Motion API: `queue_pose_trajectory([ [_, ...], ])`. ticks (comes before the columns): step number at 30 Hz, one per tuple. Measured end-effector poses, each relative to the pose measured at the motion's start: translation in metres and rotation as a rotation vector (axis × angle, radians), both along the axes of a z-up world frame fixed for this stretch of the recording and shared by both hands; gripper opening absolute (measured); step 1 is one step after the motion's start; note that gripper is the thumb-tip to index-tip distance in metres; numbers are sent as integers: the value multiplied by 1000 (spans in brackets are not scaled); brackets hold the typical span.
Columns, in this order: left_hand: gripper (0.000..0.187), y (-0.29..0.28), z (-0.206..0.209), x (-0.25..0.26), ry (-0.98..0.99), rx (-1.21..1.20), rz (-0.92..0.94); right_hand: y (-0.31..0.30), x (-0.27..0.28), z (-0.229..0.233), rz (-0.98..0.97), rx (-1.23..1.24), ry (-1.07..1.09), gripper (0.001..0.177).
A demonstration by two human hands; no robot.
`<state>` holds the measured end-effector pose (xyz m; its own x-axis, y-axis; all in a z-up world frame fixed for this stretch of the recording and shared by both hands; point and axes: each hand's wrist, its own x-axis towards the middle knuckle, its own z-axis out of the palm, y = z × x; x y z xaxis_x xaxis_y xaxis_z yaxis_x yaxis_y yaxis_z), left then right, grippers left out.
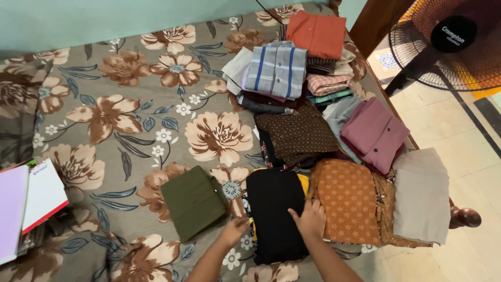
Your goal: The person moves stacks of books and notebooks from a metal shelf to a bed, then folds a light-colored cloth and places it on the shelf. They also pick up and stack folded clothes on the bed before placing them on the shelf.
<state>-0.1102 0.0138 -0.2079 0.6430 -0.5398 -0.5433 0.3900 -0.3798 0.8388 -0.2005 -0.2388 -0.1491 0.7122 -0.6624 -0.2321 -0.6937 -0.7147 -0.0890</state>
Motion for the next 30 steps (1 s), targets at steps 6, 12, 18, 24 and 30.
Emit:
queue_pose_trajectory([
  [6,70,-47,-7,-11,211,262,45,-22,3,-17,468,180,-77,27],
  [12,70,-59,-9,-19,187,148,352,3,6,-1,741,368,-235,35],
  [18,48,-54,-8,-25,151,267,238,12,-1,6,103,663,-232,69],
  [24,58,-75,-5,-35,122,150,308,-67,-23,-29,-295,557,-233,62],
  [30,83,-81,-2,-36,-8,369,93,-54,-12,-3,344,225,-394,67],
])
